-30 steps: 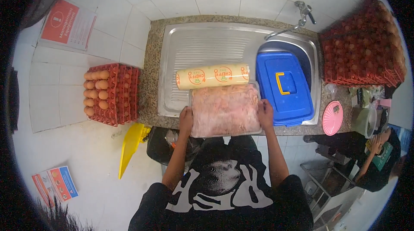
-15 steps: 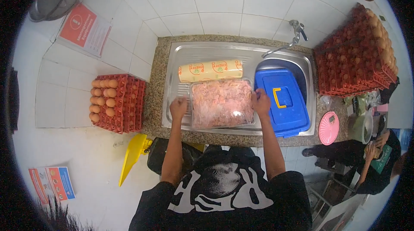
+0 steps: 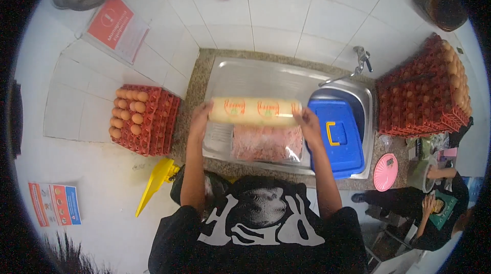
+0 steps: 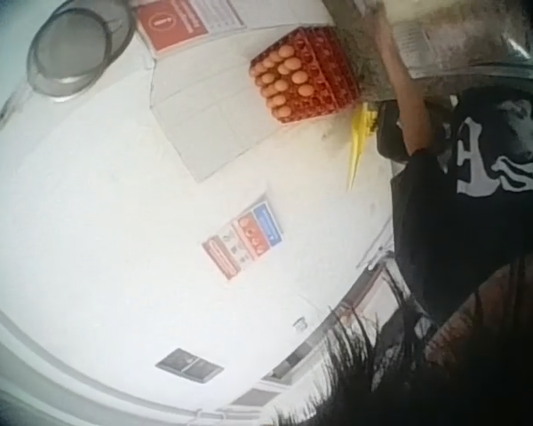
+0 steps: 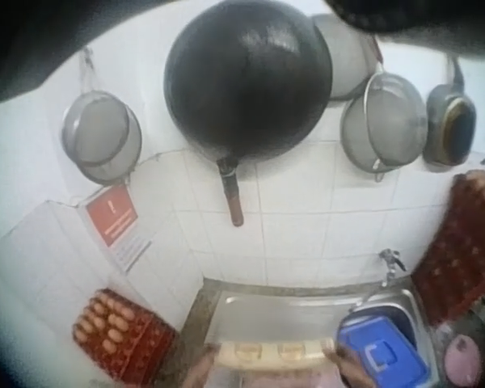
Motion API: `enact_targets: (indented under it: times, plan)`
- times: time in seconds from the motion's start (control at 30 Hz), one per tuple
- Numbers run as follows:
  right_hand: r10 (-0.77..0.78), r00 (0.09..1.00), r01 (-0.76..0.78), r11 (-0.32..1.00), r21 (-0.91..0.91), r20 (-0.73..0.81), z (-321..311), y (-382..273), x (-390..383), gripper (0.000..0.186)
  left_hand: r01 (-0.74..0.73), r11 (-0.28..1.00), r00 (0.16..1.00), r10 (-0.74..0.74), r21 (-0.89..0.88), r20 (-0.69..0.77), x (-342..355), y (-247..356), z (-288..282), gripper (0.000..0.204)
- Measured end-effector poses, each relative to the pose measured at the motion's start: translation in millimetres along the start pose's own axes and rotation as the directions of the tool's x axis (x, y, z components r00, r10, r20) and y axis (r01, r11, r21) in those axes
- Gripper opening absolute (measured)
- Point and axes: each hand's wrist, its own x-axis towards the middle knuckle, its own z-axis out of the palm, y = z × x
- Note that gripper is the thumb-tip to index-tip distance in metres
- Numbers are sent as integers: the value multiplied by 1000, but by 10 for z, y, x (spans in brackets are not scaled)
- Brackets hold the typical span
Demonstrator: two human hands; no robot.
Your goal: Wrapping a tray of raw chicken meat with plastic wrap.
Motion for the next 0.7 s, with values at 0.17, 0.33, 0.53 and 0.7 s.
enact_targets:
  times: [0.17,0.33,0.53,0.7]
  plan:
    - [154,981,-174,968,183,118,55,255,-1185,21,208,963,970,-181,170,-163,-1132,-625,-284,28]
    - [398,910,-407,911,64,120,-7,545,-1418,32,258,962,955,-240,89,-172,-1444,-1082,-348,30]
    - [420,894,-422,906,-23,158,-140,577,-1376,29,130,982,973,-99,140,-209,-1599,-1094,-246,29]
    - [573,779,-598,801,29,254,-186,676,-1528,30,49,968,921,51,245,-386,-1838,-1178,-173,34]
